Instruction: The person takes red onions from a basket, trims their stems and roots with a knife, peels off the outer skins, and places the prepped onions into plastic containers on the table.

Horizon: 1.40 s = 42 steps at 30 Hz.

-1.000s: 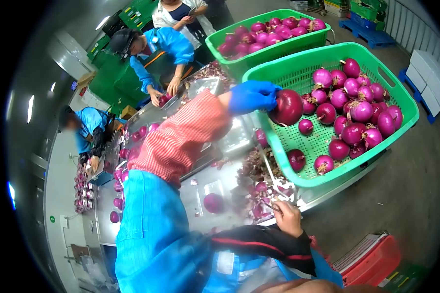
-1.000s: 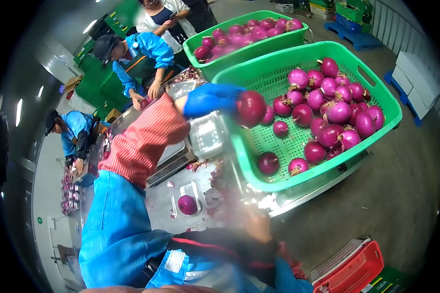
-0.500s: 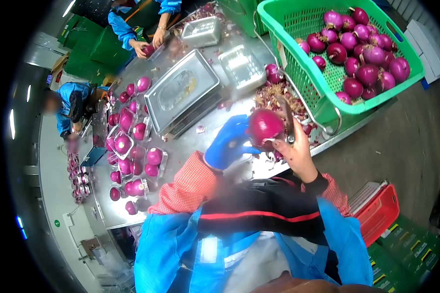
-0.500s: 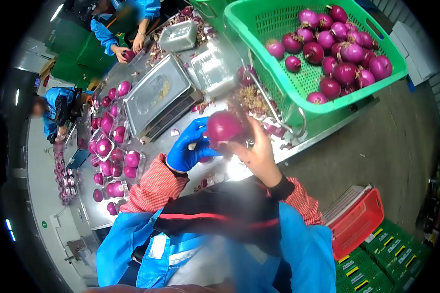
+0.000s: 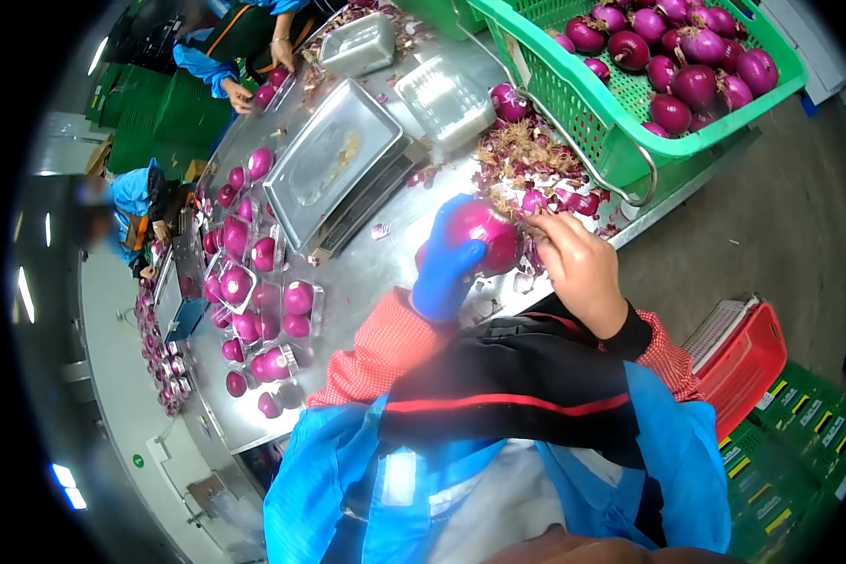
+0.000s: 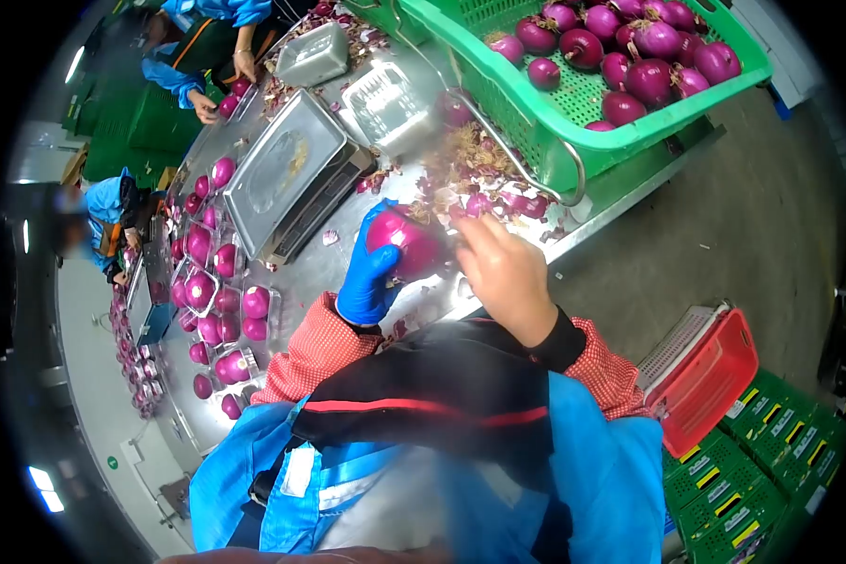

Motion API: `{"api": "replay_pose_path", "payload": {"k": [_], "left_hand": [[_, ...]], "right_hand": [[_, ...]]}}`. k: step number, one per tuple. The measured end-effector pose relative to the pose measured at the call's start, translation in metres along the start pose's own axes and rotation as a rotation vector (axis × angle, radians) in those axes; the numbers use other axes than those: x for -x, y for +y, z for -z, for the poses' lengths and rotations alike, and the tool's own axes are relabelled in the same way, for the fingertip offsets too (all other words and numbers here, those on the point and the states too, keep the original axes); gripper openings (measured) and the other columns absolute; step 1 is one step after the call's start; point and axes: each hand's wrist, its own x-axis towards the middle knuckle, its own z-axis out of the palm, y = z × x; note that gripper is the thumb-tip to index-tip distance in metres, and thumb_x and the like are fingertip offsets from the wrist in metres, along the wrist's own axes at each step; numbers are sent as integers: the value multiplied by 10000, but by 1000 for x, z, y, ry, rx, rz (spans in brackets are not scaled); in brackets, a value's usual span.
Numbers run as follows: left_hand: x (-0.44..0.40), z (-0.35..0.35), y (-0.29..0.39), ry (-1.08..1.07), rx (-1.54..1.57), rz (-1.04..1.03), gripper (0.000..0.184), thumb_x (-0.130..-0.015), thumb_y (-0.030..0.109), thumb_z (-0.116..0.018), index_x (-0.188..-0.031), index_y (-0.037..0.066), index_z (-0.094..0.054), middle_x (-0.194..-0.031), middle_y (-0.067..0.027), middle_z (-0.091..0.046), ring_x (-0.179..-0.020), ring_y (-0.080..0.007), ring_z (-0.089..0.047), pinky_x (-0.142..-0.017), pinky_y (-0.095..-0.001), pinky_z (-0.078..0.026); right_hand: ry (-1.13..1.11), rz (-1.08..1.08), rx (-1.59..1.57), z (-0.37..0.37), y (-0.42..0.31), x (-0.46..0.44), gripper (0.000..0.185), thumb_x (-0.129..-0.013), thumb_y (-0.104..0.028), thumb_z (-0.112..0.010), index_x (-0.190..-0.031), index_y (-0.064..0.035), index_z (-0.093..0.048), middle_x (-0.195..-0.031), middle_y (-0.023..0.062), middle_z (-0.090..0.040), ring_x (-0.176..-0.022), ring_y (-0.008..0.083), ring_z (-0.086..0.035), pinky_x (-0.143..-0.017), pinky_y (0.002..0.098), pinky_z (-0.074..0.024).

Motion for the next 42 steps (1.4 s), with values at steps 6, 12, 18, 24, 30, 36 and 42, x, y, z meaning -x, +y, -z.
{"api": "replay_pose_path", "payload": {"k": [6, 12, 18, 24, 30, 36, 42], "left_hand": [[5, -10, -1, -27, -58, 47, 668, -783, 262, -690, -1337, 25, -403, -1225, -112, -516, -1155, -233, -533, -991, -365, -451], [10, -17, 3, -15, -44, 204, 669, -791, 295, -670, -1346, 34, -402, -1258, -131, -516, -1186, -257, -525, -1020, -385, -438], [16, -17, 2, -62, 150, 162, 659, -771, 271, -687, -1334, 65, -414, -1271, -146, -534, -1171, -258, -553, -1006, -403, -459], [-10, -12, 7, -61, -39, -6, 799, -741, 309, -775, -1374, 96, -336, -1300, -131, -498, -1202, -278, -523, -992, -413, -472], [-11, -14, -8, 41, -263, -118, 719, -827, 268, -716, -1383, 57, -312, -1280, -131, -496, -1156, -251, -537, -979, -387, -464], [-19, -11, -23, 56, -9, -27, 605, -882, 181, -627, -1381, 59, -308, -1252, -142, -489, -1153, -241, -510, -970, -377, -448], [-20, 2, -32, 25, -23, 20, 609, -870, 185, -631, -1376, 47, -323, -1235, -139, -506, -1121, -241, -534, -956, -373, -460]], "right_hand": [[14, 120, 231, 2, 4, 4, 397, -727, -109, -708, -1110, -76, -605, -941, 85, -599, -686, 240, -628, -609, 349, -505], [51, 155, 272, -5, 31, 13, 488, -679, -66, -710, -1155, -75, -605, -910, 79, -610, -685, 224, -630, -593, 321, -507], [96, -56, 242, -31, 88, 42, 392, -759, -58, -661, -1149, -67, -624, -1002, 97, -672, -756, 254, -664, -621, 339, -527], [181, -166, -72, -4, 37, 14, 280, -874, -103, -597, -1153, -81, -612, -997, 160, -666, -869, 343, -651, -716, 391, -522], [-135, -419, -392, 4, -13, -1, 544, -835, -387, -699, -1235, -59, -530, -834, 163, -662, -728, 325, -656, -634, 397, -493], [35, -181, -25, -16, -12, -5, 615, -768, -354, -736, -1258, -62, -506, -856, 175, -665, -733, 346, -662, -620, 431, -521], [42, -162, 18, -21, -1, 1, 346, -803, -164, -687, -1124, -71, -593, -726, 95, -642, -660, 258, -667, -579, 353, -512]]}}
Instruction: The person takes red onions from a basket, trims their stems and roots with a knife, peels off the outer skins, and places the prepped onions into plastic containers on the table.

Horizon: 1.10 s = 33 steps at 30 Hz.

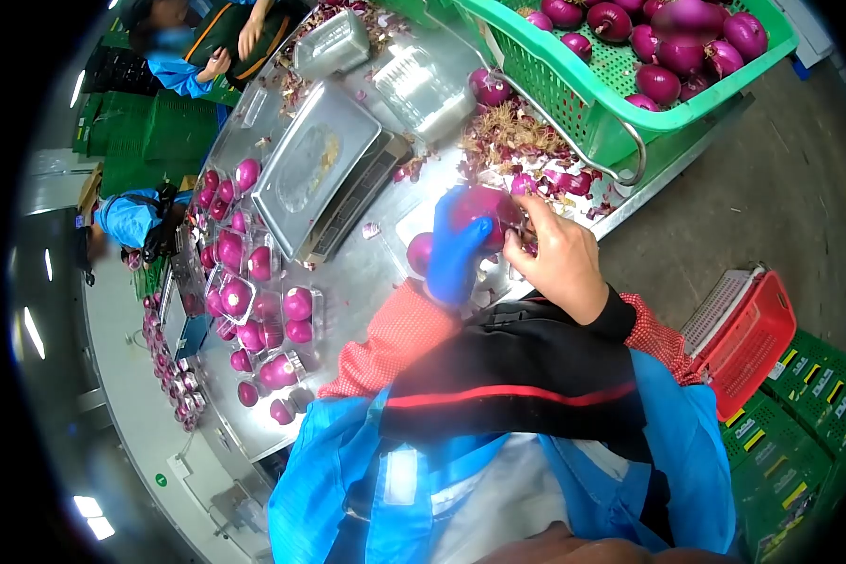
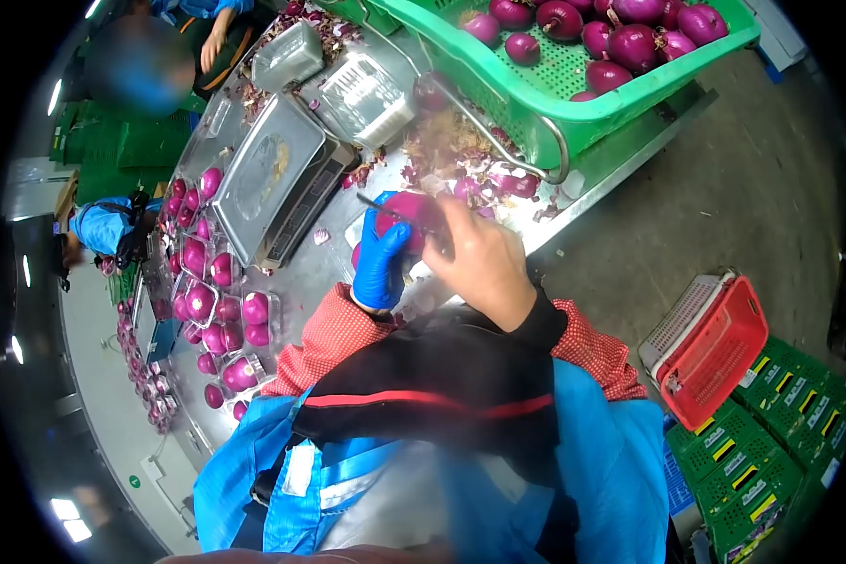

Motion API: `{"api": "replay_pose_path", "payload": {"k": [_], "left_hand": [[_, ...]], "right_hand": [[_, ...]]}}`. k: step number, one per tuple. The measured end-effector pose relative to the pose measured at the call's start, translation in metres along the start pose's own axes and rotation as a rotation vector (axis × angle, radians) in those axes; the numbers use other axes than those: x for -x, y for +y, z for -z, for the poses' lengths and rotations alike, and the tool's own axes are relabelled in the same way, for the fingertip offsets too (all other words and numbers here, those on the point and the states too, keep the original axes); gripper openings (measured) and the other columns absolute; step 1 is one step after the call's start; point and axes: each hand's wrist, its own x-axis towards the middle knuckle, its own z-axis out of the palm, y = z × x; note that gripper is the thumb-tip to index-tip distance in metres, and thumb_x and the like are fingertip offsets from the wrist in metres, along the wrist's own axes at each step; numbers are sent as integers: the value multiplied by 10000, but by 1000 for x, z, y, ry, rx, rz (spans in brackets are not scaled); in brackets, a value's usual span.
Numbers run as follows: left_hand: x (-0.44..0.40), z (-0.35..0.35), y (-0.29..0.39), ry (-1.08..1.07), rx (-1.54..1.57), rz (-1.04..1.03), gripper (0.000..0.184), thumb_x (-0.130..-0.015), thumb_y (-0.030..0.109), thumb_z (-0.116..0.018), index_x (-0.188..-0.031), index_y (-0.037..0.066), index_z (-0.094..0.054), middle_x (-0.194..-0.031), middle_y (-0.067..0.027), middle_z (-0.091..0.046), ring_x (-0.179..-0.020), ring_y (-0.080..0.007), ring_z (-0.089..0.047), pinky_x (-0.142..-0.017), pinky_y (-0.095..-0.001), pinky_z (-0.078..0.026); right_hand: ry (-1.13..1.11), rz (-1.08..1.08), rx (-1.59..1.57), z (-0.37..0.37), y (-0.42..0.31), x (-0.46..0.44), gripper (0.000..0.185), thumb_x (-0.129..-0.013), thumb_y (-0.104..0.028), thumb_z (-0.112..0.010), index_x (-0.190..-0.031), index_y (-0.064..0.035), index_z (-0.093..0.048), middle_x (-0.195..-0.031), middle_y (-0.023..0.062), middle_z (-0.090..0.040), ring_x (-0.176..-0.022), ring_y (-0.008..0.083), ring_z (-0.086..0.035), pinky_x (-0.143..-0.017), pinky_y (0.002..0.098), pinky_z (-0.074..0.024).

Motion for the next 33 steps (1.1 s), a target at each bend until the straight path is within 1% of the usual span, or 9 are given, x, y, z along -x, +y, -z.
{"api": "replay_pose_path", "payload": {"k": [3, 6, 11, 13, 22, 26, 28, 32, 33], "left_hand": [[-1, 8, -10, 9, 6, -3, 604, -873, 198, -631, -1376, 40, -337, -1239, -137, -516, -1091, -229, -554, -941, -359, -469], [4, -2, -3, 107, 33, 61, 585, -881, 213, -627, -1368, 35, -357, -1225, -128, -534, -1064, -219, -574, -919, -349, -478], [1, -1, -1, 139, 109, 138, 510, -902, 246, -607, -1326, 36, -418, -1178, -121, -574, -1035, -220, -593, -881, -344, -491], [-1, -8, -1, 122, 143, 117, 480, -909, 255, -598, -1305, 35, -441, -1159, -119, -585, -1024, -225, -599, -875, -344, -493], [0, 9, -21, 176, 127, 197, 315, -942, 331, -544, -1089, 66, -628, -873, -19, -654, -733, -106, -590, -585, -240, -412], [9, -16, 23, 186, 213, 380, 527, -913, 472, -528, -1182, 23, -593, -987, -109, -677, -885, -170, -661, -734, -290, -546], [9, 8, 16, -2, 280, 361, 627, -893, 493, -543, -1267, -9, -523, -1131, -193, -634, -1006, -263, -655, -840, -379, -568], [8, 42, 1, -180, 306, 375, 804, -881, 602, -487, -1367, -33, -399, -1316, -279, -506, -1149, -376, -577, -839, -430, -573], [9, 35, 10, -215, 499, 434, 821, -881, 621, -468, -1366, -38, -398, -1309, -289, -507, -1141, -389, -579, -837, -433, -573]], "right_hand": [[10, 104, 113, -1, 13, 0, 272, -822, -124, -666, -1076, -59, -593, -744, 104, -656, -672, 256, -675, -575, 347, -507], [39, 34, -106, -5, 22, -1, 272, -814, -133, -651, -1066, -65, -577, -705, 124, -646, -621, 324, -636, -537, 433, -479], [-6, 39, -27, 2, 5, 0, 353, -784, -294, -742, -936, -75, -509, -699, 109, -617, -611, 327, -624, -522, 412, -476], [-2, 37, -83, -1, 8, -2, 337, -775, -271, -742, -925, -74, -514, -711, 111, -613, -614, 319, -623, -519, 403, -479], [76, 272, 210, 1, 11, -5, 269, -672, -141, -722, -803, -99, -491, -695, 79, -578, -616, 263, -616, -533, 369, -485], [95, 107, 263, 13, 36, -15, 232, -725, -126, -694, -830, -56, -499, -650, 113, -589, -585, 298, -611, -517, 403, -482], [70, 41, 341, 4, 61, -15, 217, -745, -136, -679, -841, -53, -504, -676, 134, -613, -612, 313, -624, -526, 414, -484], [-5, -25, 322, -8, 80, -8, 218, -779, -170, -675, -869, -54, -514, -715, 140, -631, -626, 332, -628, -548, 418, -485], [12, -18, 246, -5, 70, -8, 221, -786, -178, -675, -886, -54, -523, -728, 142, -635, -631, 333, -629, -554, 418, -485]]}}
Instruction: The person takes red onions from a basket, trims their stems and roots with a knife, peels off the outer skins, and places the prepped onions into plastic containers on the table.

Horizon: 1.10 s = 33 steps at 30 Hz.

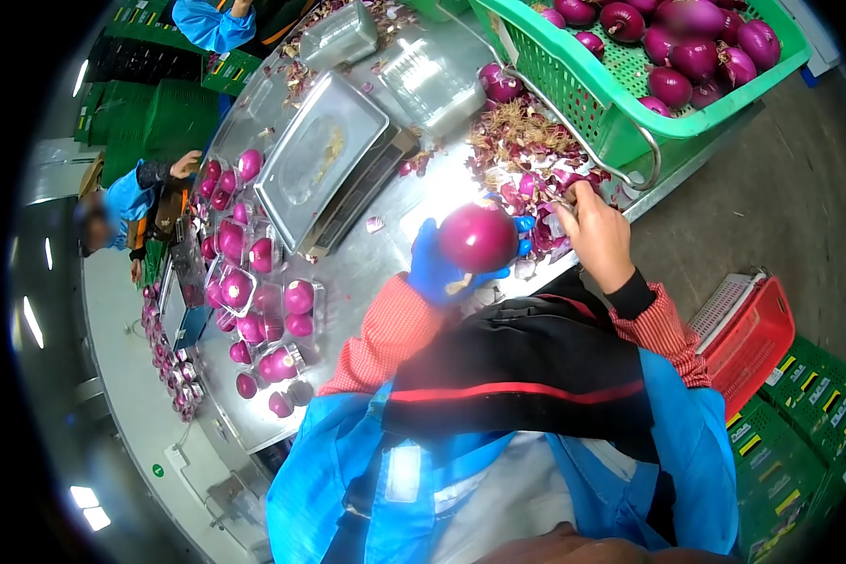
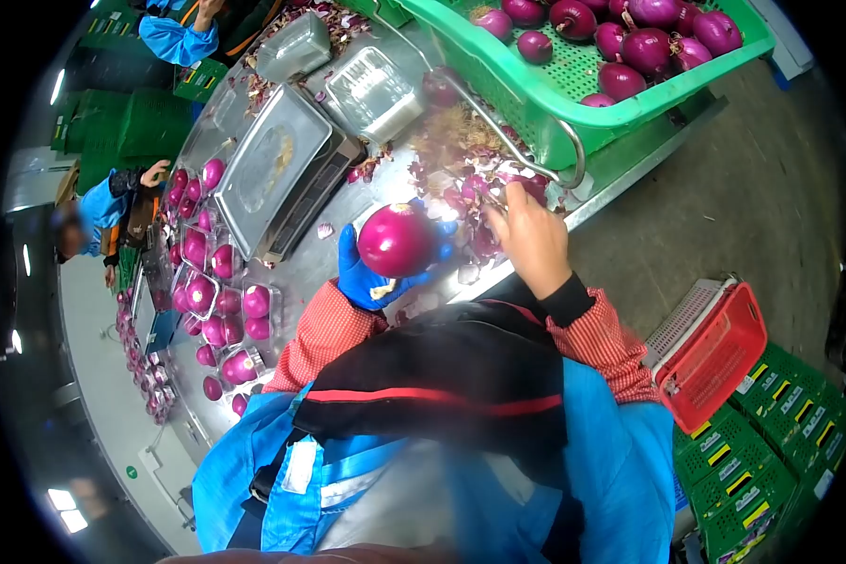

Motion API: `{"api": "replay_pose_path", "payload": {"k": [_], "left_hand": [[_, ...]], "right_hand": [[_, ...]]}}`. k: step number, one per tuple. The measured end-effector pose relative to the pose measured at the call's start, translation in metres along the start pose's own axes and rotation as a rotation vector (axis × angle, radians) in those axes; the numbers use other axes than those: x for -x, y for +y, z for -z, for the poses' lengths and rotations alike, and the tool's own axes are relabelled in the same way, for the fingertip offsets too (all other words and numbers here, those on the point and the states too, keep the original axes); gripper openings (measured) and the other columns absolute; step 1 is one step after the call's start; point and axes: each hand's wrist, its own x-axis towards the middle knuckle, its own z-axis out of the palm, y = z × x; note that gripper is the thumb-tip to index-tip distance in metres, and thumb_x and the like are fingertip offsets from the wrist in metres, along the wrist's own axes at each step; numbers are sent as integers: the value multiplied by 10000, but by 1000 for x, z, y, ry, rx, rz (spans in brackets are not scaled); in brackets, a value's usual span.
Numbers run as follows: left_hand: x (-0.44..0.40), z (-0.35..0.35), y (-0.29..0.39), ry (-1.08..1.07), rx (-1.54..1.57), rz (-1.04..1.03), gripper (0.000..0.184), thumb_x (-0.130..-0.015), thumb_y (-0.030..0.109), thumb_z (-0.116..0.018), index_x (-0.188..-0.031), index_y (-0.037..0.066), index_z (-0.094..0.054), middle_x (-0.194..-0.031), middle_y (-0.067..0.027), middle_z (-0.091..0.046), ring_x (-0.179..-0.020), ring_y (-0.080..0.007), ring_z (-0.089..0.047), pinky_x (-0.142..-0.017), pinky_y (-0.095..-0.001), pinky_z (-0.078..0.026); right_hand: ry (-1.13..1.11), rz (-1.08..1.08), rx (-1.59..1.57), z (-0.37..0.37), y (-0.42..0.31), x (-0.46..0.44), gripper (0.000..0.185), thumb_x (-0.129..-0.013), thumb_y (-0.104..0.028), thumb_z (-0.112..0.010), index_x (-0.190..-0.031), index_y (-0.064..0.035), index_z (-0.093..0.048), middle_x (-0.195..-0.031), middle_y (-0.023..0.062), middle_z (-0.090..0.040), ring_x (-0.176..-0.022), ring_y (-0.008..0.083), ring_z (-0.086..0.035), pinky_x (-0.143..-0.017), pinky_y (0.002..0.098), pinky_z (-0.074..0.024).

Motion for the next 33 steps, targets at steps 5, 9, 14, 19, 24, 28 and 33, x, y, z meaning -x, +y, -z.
{"api": "replay_pose_path", "payload": {"k": [5, 9, 14, 19, 24, 28, 33], "left_hand": [[1, -12, 2, 44, 197, 78, 838, -898, 659, -393, -1345, -50, -416, -1178, -308, -580, -984, -408, -637, -771, -429, -582], [-1, 3, -5, -77, 169, 167, 802, -929, 643, -336, -1325, -48, -432, -1121, -306, -602, -900, -390, -654, -714, -395, -581], [-3, 24, -22, -10, 65, 197, 751, -924, 609, -411, -1332, -20, -440, -1109, -299, -601, -877, -384, -659, -669, -394, -580], [-17, -20, -8, -584, 320, 342, 793, -855, 618, -536, -1380, 36, -419, -1142, -366, -548, -894, -436, -647, -644, -438, -589], [-8, -16, 3, 31, 337, 214, 995, -770, 834, -385, -1398, 62, -403, -1201, -396, -512, -878, -435, -659, -650, -435, -600], [-20, -26, 5, 49, -53, 169, 878, -823, 656, -509, -1459, 93, -288, -1194, -299, -564, -859, -326, -679, -654, -370, -594], [-28, -44, 0, 77, -850, -197, 958, -766, 243, -747, -1500, 93, -149, -1338, -195, -451, -1094, -282, -574, -845, -365, -523]], "right_hand": [[-7, 260, -171, 33, -39, 3, 311, -735, -120, -704, -1007, -69, -564, -839, 105, -618, -688, 284, -626, -565, 373, -485], [-6, 352, -106, 34, -47, 2, 352, -679, -61, -717, -999, -73, -569, -890, 86, -598, -691, 244, -628, -580, 349, -487], [27, 373, -138, 28, -47, 0, 352, -704, -58, -692, -1040, -70, -588, -888, 91, -603, -666, 245, -625, -579, 354, -489], [4, 151, -56, -14, 5, 5, 299, -779, -70, -645, -1075, -70, -599, -890, 99, -624, -680, 282, -643, -570, 371, -508], [75, 85, -331, 12, -15, 1, 353, -854, -145, -644, -1197, -78, -591, -999, 137, -658, -807, 327, -652, -681, 367, -531], [-192, -39, -760, 27, -25, -1, 500, -907, -299, -647, -1303, -31, -502, -928, 97, -643, -820, 182, -637, -711, 323, -501], [-463, -567, -1533, 13, -15, 4, 422, -1021, -376, -444, -1246, -22, -490, -655, 50, -534, -461, 85, -417, -438, 231, -328]]}}
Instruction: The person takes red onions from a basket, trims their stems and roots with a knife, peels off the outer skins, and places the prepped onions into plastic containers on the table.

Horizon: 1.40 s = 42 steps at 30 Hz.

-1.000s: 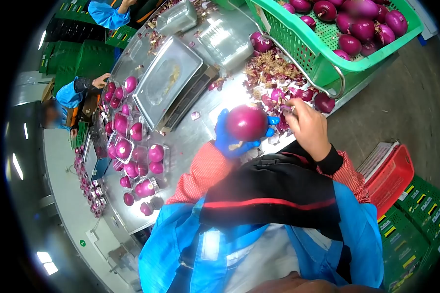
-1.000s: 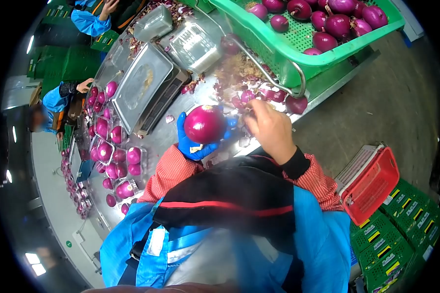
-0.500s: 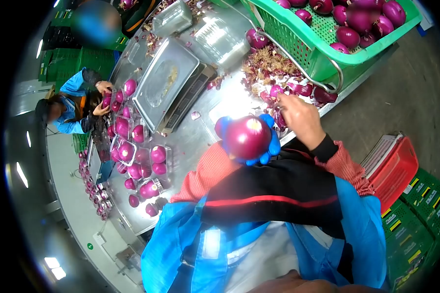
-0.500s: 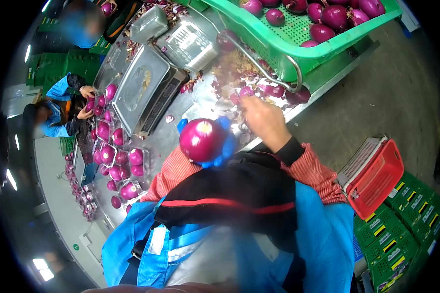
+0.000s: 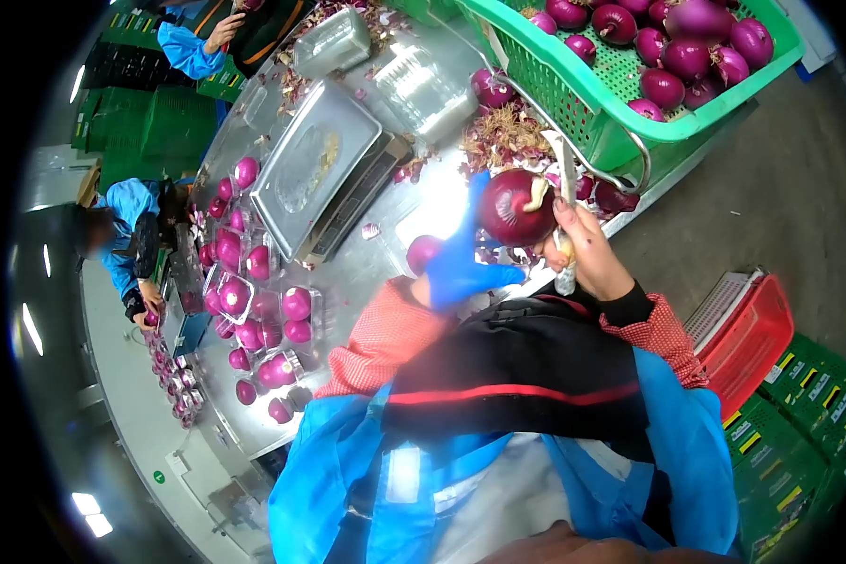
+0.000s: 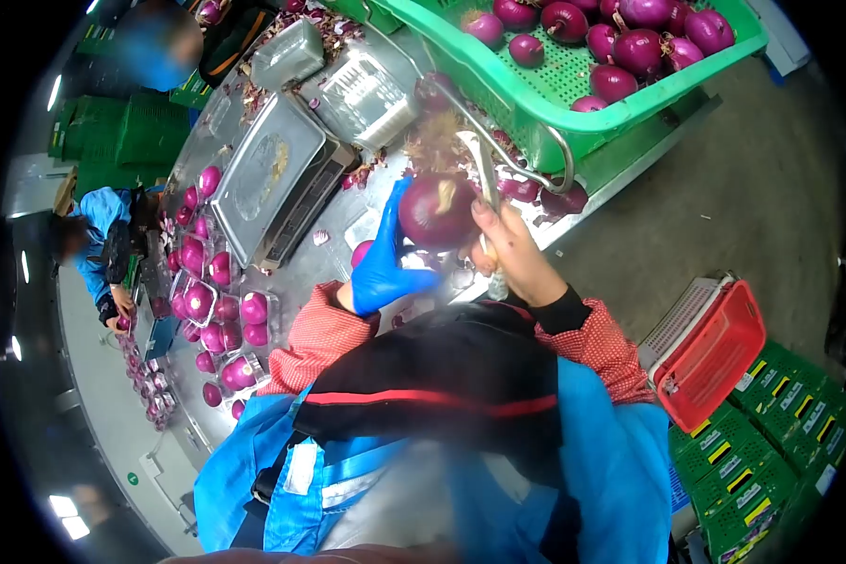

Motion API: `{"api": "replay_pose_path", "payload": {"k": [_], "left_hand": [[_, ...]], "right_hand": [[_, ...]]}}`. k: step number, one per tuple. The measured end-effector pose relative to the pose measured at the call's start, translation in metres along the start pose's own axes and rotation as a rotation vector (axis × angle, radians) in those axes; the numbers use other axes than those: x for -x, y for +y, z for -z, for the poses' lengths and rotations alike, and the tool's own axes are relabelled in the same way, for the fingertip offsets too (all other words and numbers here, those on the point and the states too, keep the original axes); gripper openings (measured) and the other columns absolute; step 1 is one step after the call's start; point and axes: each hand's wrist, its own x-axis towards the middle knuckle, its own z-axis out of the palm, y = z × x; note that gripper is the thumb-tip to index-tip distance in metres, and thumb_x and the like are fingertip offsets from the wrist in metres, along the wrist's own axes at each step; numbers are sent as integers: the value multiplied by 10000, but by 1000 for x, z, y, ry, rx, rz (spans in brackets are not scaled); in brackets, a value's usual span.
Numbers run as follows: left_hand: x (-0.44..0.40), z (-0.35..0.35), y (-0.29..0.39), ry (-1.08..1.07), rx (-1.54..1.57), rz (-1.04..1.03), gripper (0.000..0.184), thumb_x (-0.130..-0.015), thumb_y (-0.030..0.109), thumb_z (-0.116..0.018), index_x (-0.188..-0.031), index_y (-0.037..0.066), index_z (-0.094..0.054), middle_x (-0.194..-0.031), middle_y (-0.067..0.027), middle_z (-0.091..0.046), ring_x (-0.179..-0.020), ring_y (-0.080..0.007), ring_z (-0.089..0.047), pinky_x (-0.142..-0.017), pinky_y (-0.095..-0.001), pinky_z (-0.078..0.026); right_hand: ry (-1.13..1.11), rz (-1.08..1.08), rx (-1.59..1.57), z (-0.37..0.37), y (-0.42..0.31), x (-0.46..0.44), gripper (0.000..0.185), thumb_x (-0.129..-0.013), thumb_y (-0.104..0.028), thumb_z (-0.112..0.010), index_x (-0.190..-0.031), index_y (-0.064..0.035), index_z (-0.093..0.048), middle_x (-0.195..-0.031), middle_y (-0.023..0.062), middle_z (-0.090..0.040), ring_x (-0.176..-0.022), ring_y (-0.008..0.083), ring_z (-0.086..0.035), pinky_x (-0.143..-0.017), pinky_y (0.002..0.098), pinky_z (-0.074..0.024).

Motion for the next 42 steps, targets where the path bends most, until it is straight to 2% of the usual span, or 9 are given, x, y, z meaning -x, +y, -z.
{"api": "replay_pose_path", "payload": {"k": [3, 5, 9, 13, 23, 27, 30, 34, 42], "left_hand": [[-3, 3, -8, 78, -225, -371, 959, -702, 114, -774, -1469, 64, -201, -1394, -158, -399, -1275, -277, -453, -1067, -421, -393], [2, 9, -13, 87, 88, -179, 920, -713, 148, -770, -1456, 59, -234, -1373, -154, -420, -1278, -274, -448, -1071, -419, -387], [12, 12, -11, 79, 323, -65, 792, -761, 206, -725, -1418, 47, -311, -1335, -146, -451, -1259, -278, -463, -1059, -419, -399], [20, 6, 10, -29, 343, 24, 746, -762, 228, -722, -1391, 47, -364, -1309, -119, -475, -1234, -258, -478, -1066, -399, -384], [24, 7, 7, -30, 255, -1, 814, -719, 254, -779, -1390, 47, -368, -1303, -114, -481, -1239, -258, -472, -1070, -398, -374], [21, 3, 12, 104, 75, -44, 905, -680, 255, -824, -1406, 37, -327, -1310, -135, -474, -1259, -279, -455, -1074, -419, -367], [14, 3, 3, 165, -394, -219, 952, -655, 248, -844, -1410, 31, -306, -1333, -149, -455, -1271, -291, -449, -1077, -423, -368], [17, -6, 6, 103, 331, -40, 959, -692, 284, -827, -1436, 26, -279, -1385, -154, -415, -1282, -284, -444, -1074, -411, -376], [10, 1, -17, 324, -269, -160, 1023, -656, 113, -860, -1458, 38, -229, -1358, -133, -425, -1238, -248, -474, -1024, -383, -431]], "right_hand": [[9, -76, -59, -17, 13, 2, 383, -1021, -423, -418, -1048, -51, -504, -567, 56, -506, -446, 106, -446, -443, 242, -355], [70, -18, 158, -12, 18, 0, 308, -988, -360, -517, -1014, -56, -559, -566, 64, -516, -469, 155, -513, -460, 269, -391], [293, 782, 1240, -12, -4, 11, 227, -795, -105, -670, -1019, -81, -636, -739, 94, -584, -646, 227, -629, -547, 337, -479], [223, 887, 1640, -21, -22, 20, 289, -707, -85, -681, -989, -81, -621, -827, 69, -572, -619, 215, -613, -543, 338, -477], [254, 819, 1647, 0, -11, 16, 306, -742, -65, -668, -1043, -64, -614, -852, 90, -616, -649, 248, -632, -550, 349, -492], [190, 761, 1307, -2, -4, 21, 402, -883, -189, -642, -1239, -20, -559, -974, 111, -655, -753, 266, -669, -631, 364, -519], [24, 297, 540, -20, -7, 21, 439, -959, -293, -570, -1308, -33, -514, -955, 34, -598, -699, 119, -565, -586, 266, -459], [-4, 103, 210, -26, -10, 16, 474, -984, -341, -540, -1360, -59, -478, -907, -34, -532, -656, 25, -432, -577, 165, -374], [284, 740, 1316, -22, -2, 16, 350, -840, -127, -638, -1183, -76, -593, -941, 124, -629, -762, 300, -644, -632, 380, -503]]}}
